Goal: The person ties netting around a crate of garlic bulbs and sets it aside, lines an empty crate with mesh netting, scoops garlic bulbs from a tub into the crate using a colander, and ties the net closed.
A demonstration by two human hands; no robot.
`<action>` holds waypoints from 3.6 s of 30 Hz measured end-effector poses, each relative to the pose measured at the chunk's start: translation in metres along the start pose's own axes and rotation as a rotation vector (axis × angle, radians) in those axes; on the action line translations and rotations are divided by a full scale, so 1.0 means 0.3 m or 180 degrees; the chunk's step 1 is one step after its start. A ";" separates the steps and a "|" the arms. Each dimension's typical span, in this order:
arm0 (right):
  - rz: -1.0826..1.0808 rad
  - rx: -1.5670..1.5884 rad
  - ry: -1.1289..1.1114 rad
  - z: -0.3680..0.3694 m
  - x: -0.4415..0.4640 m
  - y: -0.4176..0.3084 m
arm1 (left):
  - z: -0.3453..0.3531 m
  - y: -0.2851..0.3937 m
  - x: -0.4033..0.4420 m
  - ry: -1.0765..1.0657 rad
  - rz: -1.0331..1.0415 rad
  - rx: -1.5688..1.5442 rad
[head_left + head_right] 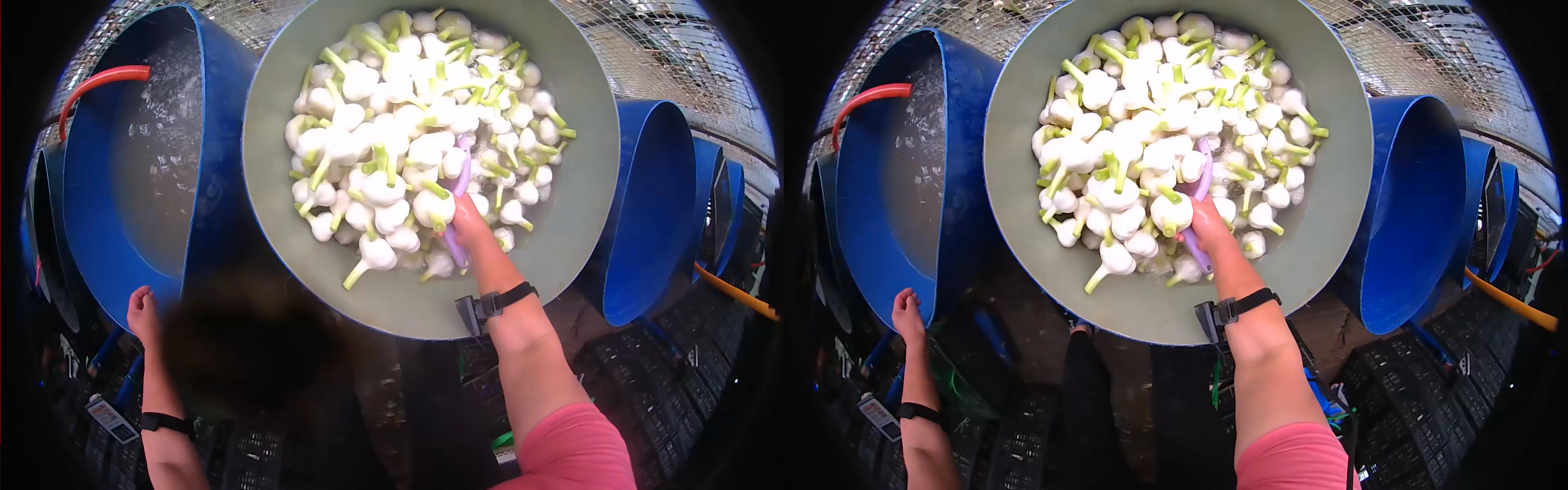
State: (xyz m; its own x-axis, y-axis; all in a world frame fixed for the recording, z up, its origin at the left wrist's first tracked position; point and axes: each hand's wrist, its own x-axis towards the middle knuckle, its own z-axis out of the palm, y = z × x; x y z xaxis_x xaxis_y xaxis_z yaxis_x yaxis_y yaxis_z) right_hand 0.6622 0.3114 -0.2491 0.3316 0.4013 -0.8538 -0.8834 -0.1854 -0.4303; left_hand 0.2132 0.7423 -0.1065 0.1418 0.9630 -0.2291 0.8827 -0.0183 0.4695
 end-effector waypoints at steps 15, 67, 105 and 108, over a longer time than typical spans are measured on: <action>-0.0023 0.0584 0.0133 0.007 -0.156 0.008 | 0.038 0.052 -0.029 0.0281 0.0181 -0.0020; -0.3010 -0.5633 -0.1788 2.080 -0.651 1.702 | -0.196 -1.152 -0.825 0.0484 -0.2318 -0.4266; -0.0597 -0.3907 0.2501 -0.251 -0.187 -0.285 | 0.702 0.918 -0.573 0.0044 0.0337 -0.0011; -0.0139 -0.2566 0.1698 -0.256 -0.063 -0.218 | 0.737 0.880 -0.578 0.0135 0.0559 0.0162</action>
State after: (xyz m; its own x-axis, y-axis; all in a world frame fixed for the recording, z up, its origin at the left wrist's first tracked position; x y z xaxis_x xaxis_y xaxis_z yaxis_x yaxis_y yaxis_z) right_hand 0.7391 0.2470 -0.2272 0.6410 -0.0006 -0.7675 -0.4403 -0.8194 -0.3670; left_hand 0.5208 0.5111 -0.1313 0.2777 0.9543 -0.1106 0.8677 -0.1997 0.4553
